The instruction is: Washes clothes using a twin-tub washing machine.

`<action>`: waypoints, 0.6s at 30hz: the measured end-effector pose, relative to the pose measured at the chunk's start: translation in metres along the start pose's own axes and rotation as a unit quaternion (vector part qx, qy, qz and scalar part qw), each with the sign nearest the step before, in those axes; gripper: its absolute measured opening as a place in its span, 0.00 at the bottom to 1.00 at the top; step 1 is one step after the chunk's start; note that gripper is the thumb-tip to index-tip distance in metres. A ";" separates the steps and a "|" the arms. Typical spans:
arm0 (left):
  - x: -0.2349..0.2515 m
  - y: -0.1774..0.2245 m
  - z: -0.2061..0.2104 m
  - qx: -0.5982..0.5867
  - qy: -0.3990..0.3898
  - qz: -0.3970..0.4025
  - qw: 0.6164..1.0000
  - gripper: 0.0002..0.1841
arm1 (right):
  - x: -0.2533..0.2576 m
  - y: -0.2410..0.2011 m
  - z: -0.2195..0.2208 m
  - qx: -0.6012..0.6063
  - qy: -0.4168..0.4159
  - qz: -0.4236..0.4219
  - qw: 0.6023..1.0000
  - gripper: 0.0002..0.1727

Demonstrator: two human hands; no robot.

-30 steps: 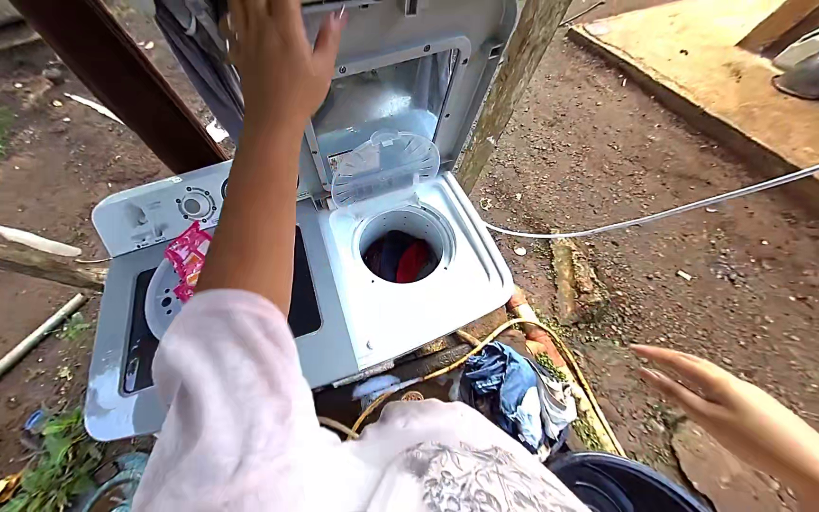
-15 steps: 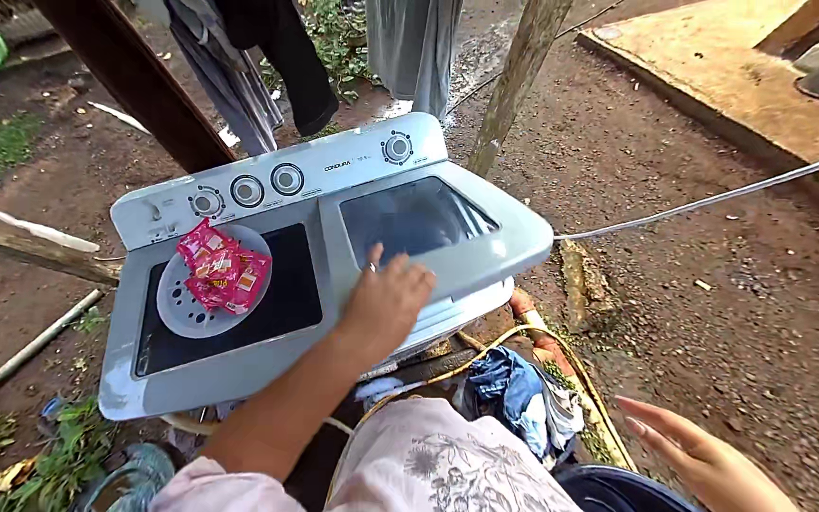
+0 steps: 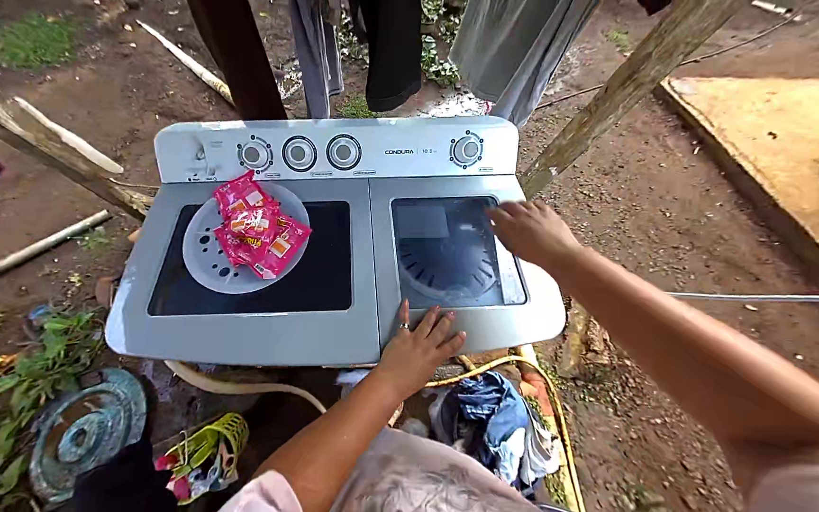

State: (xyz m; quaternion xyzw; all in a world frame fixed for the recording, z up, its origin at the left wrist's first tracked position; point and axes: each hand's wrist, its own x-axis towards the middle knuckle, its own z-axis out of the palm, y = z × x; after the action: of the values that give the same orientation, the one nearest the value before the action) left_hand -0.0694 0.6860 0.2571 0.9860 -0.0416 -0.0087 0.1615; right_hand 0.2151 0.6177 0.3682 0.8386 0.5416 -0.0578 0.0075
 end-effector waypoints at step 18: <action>0.002 -0.001 0.012 0.022 0.083 -0.011 0.996 0.36 | 0.185 0.049 -0.020 -0.172 -0.081 0.067 0.979 0.33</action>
State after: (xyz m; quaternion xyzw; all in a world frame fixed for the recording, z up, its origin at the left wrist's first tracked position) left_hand -0.0676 0.6834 0.2453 0.9870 -0.0176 0.0720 0.1428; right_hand 0.3369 0.7670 0.3663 0.8519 0.4833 -0.0312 0.1993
